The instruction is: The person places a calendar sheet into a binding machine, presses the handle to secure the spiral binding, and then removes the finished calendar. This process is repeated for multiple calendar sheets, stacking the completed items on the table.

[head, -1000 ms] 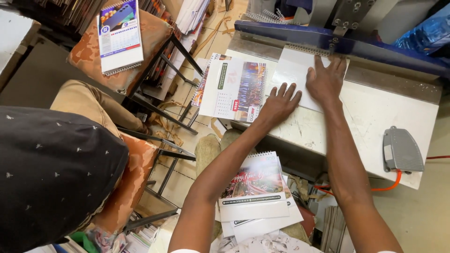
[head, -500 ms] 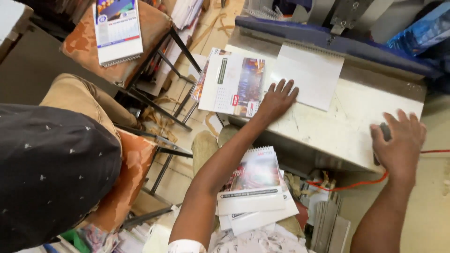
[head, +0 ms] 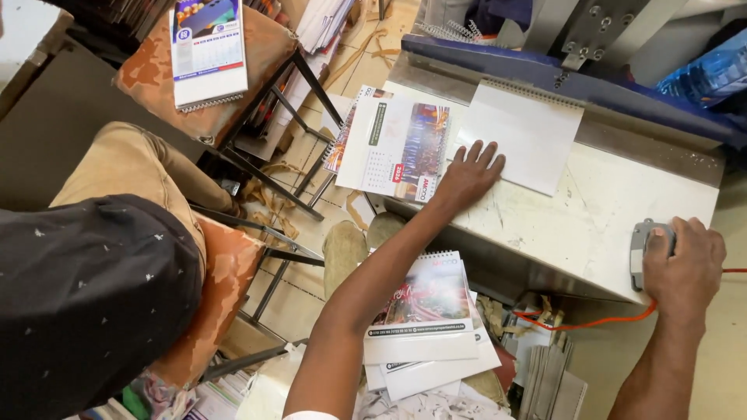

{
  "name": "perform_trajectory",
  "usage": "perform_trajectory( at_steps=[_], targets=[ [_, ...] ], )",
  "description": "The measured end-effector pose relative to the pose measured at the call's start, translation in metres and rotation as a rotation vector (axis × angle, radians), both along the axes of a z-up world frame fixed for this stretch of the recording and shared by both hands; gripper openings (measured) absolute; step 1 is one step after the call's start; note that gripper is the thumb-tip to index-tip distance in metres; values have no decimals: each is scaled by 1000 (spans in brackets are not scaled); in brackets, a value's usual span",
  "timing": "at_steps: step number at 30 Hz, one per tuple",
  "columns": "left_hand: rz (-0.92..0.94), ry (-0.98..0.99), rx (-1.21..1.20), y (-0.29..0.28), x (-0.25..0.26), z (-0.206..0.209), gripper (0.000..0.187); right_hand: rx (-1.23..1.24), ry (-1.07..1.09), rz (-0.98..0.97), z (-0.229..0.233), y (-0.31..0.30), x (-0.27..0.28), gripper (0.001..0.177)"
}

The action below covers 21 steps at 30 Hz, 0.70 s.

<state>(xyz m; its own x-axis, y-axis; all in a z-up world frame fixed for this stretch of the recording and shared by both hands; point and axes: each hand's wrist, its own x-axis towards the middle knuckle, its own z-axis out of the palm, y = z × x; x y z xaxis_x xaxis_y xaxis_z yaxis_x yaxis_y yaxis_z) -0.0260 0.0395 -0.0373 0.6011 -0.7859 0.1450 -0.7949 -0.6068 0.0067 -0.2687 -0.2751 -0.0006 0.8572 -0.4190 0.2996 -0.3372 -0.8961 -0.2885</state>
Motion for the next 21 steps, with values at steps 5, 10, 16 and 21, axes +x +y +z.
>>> perform_trajectory(
  at_steps=[5,10,16,21],
  targets=[
    [0,-63,-50,-1,2,-6,45,-129,-62,29,-19,-12,-3,38],
    [-20,-76,-27,2,-3,1,53,-421,-285,18,6,20,4,31],
    [-27,-443,-292,-1,-7,17,23,231,-377,533,15,147,48,15],
    [-71,-483,-321,-7,-9,25,27,643,-125,428,38,170,73,63]
  ],
)
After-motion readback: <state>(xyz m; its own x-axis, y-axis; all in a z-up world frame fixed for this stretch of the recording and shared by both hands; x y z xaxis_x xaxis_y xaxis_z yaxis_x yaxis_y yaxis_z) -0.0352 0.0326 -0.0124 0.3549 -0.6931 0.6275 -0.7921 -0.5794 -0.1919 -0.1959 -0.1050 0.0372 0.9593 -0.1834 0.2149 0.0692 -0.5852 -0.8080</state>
